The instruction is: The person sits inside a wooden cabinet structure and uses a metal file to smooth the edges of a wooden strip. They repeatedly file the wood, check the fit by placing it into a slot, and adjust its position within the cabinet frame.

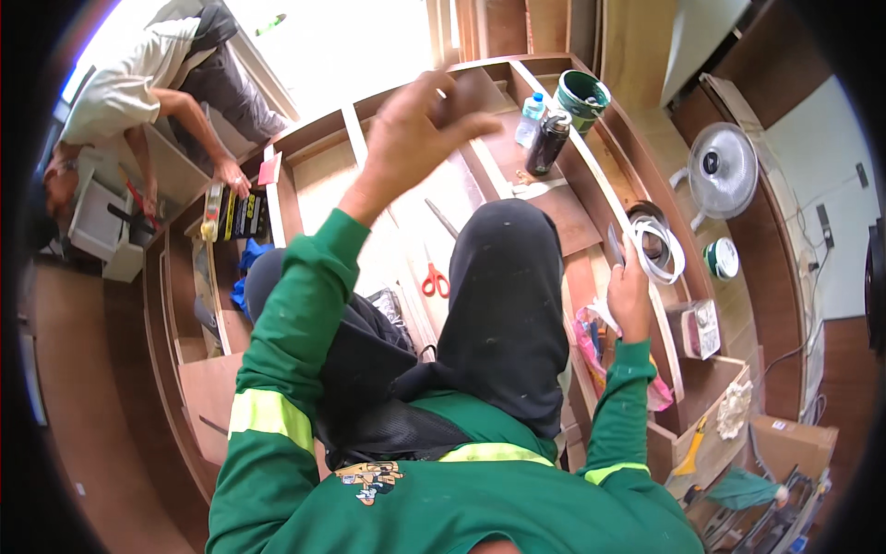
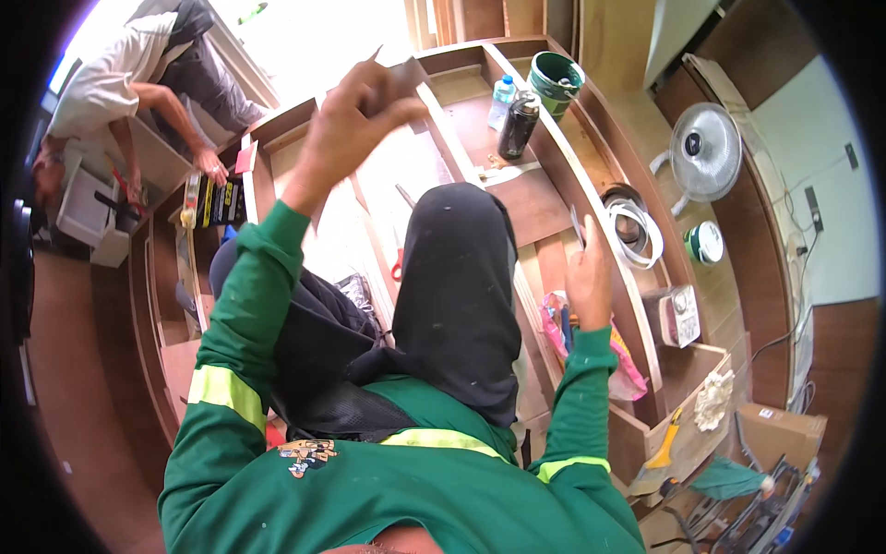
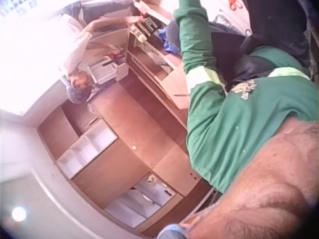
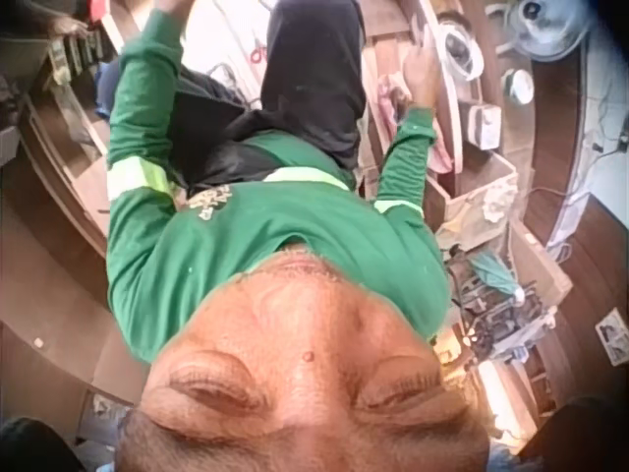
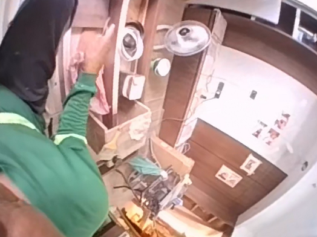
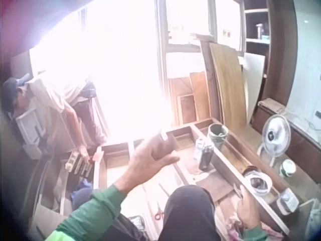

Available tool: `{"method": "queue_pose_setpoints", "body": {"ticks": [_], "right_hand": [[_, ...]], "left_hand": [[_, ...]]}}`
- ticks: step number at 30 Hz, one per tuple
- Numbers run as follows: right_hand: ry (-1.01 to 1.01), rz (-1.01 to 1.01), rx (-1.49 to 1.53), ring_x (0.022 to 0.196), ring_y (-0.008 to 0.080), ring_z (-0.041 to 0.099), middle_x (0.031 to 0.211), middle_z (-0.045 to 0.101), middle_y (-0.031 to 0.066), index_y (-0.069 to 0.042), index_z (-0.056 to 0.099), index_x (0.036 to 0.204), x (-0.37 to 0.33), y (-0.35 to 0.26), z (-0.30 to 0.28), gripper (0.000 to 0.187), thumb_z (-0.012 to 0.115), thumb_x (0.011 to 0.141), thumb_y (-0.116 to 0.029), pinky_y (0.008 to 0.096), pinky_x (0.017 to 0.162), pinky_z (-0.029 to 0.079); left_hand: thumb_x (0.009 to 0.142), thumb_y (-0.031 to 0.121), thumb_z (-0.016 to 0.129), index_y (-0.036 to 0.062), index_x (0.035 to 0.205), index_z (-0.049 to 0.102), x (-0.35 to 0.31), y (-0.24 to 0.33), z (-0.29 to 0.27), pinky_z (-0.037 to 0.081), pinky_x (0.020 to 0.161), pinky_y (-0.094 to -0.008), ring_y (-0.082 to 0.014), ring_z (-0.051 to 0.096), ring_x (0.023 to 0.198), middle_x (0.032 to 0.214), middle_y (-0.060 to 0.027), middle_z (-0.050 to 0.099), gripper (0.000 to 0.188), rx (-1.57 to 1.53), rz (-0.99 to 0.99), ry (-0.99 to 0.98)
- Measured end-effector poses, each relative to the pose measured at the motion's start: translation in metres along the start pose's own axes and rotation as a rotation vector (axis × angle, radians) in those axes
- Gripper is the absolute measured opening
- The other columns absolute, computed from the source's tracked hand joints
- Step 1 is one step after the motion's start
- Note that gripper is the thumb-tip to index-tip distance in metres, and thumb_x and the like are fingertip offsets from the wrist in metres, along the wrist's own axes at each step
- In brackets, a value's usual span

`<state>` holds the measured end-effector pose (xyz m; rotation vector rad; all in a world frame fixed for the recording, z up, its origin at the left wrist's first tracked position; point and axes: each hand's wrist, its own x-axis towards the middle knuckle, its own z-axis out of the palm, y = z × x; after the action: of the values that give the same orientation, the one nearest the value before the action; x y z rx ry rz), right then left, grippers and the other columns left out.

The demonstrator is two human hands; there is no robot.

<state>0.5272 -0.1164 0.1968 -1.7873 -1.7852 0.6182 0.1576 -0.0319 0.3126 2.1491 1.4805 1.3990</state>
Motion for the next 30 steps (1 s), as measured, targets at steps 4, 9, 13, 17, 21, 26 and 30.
{"method": "queue_pose_setpoints", "body": {"ticks": [4, 9, 13, 17, 21, 26, 30], "right_hand": [[0.135, 0.151, -0.018, 0.144, 0.0422, 0.042, 0.151, 0.042, 0.0354, 0.012, 0.035, 0.150, -0.002, 0.063, -0.003, 0.078, 0.070, 0.088, -0.020, 0.0421, 0.119, 0.033], [0.289, -0.134, 0.519, 0.135, 0.0322, 0.052, 0.144, 0.054, 0.0271, 0.002, 0.043, 0.150, 0.007, -0.083, -0.049, 0.072, 0.068, 0.098, -0.041, 0.0493, 0.112, 0.039], [-0.121, -0.513, 0.199, 0.135, 0.0283, 0.053, 0.142, 0.056, 0.0244, 0.001, 0.044, 0.150, 0.048, -0.119, -0.054, 0.069, 0.069, 0.098, -0.038, 0.0382, 0.108, 0.043], [-0.445, -0.360, 0.278, 0.112, 0.0177, 0.061, 0.121, 0.065, 0.0143, 0.001, 0.050, 0.143, 0.082, -0.137, -0.043, 0.056, 0.070, 0.098, -0.024, 0.0280, 0.090, 0.049], [-0.608, -0.249, 0.396, 0.087, 0.0130, 0.061, 0.097, 0.067, 0.0067, 0.002, 0.058, 0.128, 0.106, -0.116, -0.016, 0.037, 0.069, 0.097, -0.017, 0.0271, 0.078, 0.050], [-0.385, -0.427, -0.016, 0.094, 0.0442, 0.065, 0.096, 0.066, 0.0249, -0.001, 0.051, 0.134, 0.115, -0.100, -0.008, 0.054, 0.076, 0.089, -0.017, 0.0462, 0.084, 0.051], [-0.117, -0.503, -0.136, 0.099, 0.0440, 0.065, 0.110, 0.063, 0.0245, -0.002, 0.043, 0.143, 0.095, -0.126, 0.030, 0.071, 0.079, 0.085, -0.017, 0.0484, 0.085, 0.054]], "left_hand": [[0.090, 0.050, 0.077, 0.0020, 0.131, 0.057, 0.058, 0.036, -0.034, 0.053, 0.071, -0.0333, -0.0204, 0.066, 0.083, 0.111, -0.0145, 0.068, 0.066, -0.101, -0.034, 0.077], [0.094, 0.055, 0.069, 0.0011, 0.122, 0.057, 0.113, 0.050, -0.061, 0.052, 0.063, -0.0294, -0.0143, 0.061, 0.074, 0.098, -0.0060, 0.058, 0.062, -0.333, -0.058, 0.264], [0.097, 0.055, 0.065, 0.0036, 0.142, 0.049, 0.130, 0.031, -0.054, 0.053, 0.076, -0.0326, -0.0153, 0.060, 0.086, 0.104, -0.0083, 0.055, 0.069, -0.673, -0.143, 0.420], [0.098, 0.050, 0.066, 0.0026, 0.133, 0.049, 0.127, -0.054, -0.040, 0.050, 0.076, -0.0379, -0.0224, 0.061, 0.092, 0.105, -0.0119, 0.063, 0.061, -1.166, -0.286, 0.512], [0.100, 0.045, 0.065, 0.0031, 0.105, 0.061, 0.133, -0.111, 0.000, 0.049, 0.055, -0.0353, -0.0201, 0.061, 0.072, 0.090, -0.0032, 0.067, 0.042, -1.191, -0.773, 0.896], [0.105, 0.041, 0.056, 0.0120, 0.101, 0.059, 0.089, -0.159, 0.031, 0.054, 0.068, -0.0297, -0.0172, 0.061, 0.078, 0.089, -0.0039, 0.059, 0.029, -1.348, -0.933, 0.743], [0.103, 0.016, 0.059, 0.0097, 0.116, 0.052, 0.068, -0.256, 0.064, 0.056, 0.082, -0.0350, -0.0172, 0.063, 0.094, 0.107, -0.0046, 0.061, 0.016, -1.402, -0.746, 0.791]]}}
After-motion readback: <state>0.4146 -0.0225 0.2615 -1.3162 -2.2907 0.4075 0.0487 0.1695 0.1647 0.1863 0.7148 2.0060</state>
